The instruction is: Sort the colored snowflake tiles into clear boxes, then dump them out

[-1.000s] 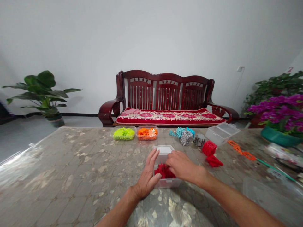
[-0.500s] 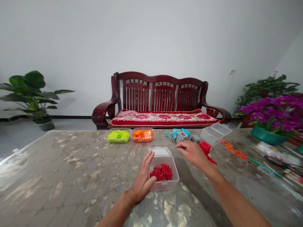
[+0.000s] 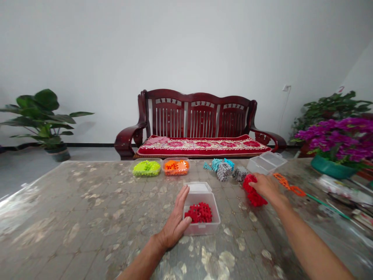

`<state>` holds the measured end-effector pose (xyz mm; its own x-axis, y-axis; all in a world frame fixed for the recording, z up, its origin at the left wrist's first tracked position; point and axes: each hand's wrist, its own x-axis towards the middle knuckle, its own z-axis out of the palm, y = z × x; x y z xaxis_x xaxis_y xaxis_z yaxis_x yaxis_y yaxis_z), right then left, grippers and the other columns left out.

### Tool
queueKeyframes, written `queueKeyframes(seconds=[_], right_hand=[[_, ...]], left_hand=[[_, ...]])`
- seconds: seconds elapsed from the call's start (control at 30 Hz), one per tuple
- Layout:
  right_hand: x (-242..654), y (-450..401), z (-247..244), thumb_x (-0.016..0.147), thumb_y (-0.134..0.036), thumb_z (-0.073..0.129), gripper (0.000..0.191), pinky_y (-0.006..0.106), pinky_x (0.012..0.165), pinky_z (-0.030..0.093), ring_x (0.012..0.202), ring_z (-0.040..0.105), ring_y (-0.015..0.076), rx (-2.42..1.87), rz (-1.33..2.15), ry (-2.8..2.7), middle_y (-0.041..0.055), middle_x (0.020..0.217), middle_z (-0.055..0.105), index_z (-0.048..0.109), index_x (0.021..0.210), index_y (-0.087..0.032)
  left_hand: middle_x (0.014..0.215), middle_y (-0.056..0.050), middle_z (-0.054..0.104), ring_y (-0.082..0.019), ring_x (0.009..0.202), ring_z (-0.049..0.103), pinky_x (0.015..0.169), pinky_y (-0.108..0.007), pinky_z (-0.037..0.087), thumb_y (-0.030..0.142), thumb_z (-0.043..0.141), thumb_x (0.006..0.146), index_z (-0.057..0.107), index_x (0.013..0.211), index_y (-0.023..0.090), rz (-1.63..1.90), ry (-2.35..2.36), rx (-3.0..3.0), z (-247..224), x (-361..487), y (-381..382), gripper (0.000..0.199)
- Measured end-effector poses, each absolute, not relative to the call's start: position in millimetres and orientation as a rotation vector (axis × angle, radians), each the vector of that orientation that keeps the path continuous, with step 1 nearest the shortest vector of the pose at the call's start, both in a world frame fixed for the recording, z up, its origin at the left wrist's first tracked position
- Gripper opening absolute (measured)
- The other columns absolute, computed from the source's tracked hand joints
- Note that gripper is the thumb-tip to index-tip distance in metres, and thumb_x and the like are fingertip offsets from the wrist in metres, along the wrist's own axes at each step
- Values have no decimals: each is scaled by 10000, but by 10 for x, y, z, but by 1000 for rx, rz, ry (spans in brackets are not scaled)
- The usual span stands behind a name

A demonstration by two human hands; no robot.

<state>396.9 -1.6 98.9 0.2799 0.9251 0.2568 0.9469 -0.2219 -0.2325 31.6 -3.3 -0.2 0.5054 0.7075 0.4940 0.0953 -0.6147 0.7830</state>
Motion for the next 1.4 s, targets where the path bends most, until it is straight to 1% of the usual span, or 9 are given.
queueKeyframes(seconds=[0.17, 0.23, 0.4, 0.53, 0.8, 0.93, 1.13, 1.27, 1.4], right_hand=[[3887, 9, 1098, 954, -376, 592, 285, 401, 905, 541, 1084, 615, 223, -2124, 26, -1771, 77, 1284, 605, 624, 1201, -237], [3766, -11, 1142, 932, -331, 611, 271, 372, 916, 527, 1076, 622, 224, -2083, 67, -1804, 82, 1263, 632, 650, 1184, -240], [3113, -180, 1236, 741, -210, 707, 508, 348, 980, 447, 1114, 601, 229, -1675, 338, -2159, 60, 1228, 681, 643, 1245, -230], [2578, -252, 1225, 756, -199, 669, 414, 328, 950, 420, 1080, 582, 224, -1461, 422, -2421, 57, 1152, 696, 665, 1170, -211], [2236, -70, 929, 794, -218, 649, 204, 294, 806, 407, 945, 604, 210, -1380, 270, -2691, 71, 1016, 691, 672, 989, -166], [2269, -65, 928, 803, -189, 632, 142, 262, 750, 393, 912, 630, 188, -1411, 300, -2673, 55, 952, 716, 723, 912, -182], [2218, -32, 942, 776, -242, 666, 133, 256, 575, 318, 756, 672, 178, -1484, 444, -2748, 23, 805, 766, 780, 845, -235], [2154, -20, 897, 782, -203, 631, 149, 259, 598, 348, 764, 682, 192, -1561, 326, -2723, 58, 811, 772, 778, 806, -205], [2191, -62, 880, 798, -177, 599, 182, 255, 661, 404, 778, 681, 184, -1466, 361, -2643, 48, 828, 769, 776, 818, -212]], left_hand=[[1672, -88, 74, -343, 1529, 74, 1235, -570, 56, 589, 370, 982, 89, 1591, 268, 1095, 656, 2032, 11, 316, -37, 744], [1672, -88, 72, -344, 1528, 77, 1235, -567, 57, 599, 371, 979, 85, 1591, 272, 1097, 652, 2033, 11, 320, -34, 751], [1671, -96, 67, -349, 1526, 77, 1235, -563, 58, 607, 363, 980, 75, 1592, 261, 1105, 657, 2031, -1, 328, -28, 760], [1672, -85, 59, -346, 1526, 78, 1236, -561, 60, 605, 364, 982, 58, 1590, 275, 1108, 666, 2041, -8, 325, -39, 757], [1676, -74, 42, -340, 1530, 53, 1240, -557, 52, 585, 350, 992, 52, 1590, 276, 1109, 646, 2049, -16, 324, -34, 736], [1674, -86, 44, -343, 1528, 66, 1239, -560, 61, 582, 345, 994, 49, 1590, 262, 1105, 649, 2055, -31, 333, -23, 739], [1673, -97, 50, -359, 1525, 69, 1237, -566, 61, 590, 356, 988, 60, 1593, 246, 1107, 658, 2050, -37, 329, -24, 756], [1673, -93, 49, -351, 1527, 63, 1239, -560, 55, 578, 363, 989, 59, 1592, 246, 1096, 660, 2047, -21, 322, -40, 753], [1673, -90, 44, -350, 1527, 60, 1237, -562, 51, 591, 352, 989, 58, 1591, 249, 1099, 660, 2051, -7, 325, -41, 753]])
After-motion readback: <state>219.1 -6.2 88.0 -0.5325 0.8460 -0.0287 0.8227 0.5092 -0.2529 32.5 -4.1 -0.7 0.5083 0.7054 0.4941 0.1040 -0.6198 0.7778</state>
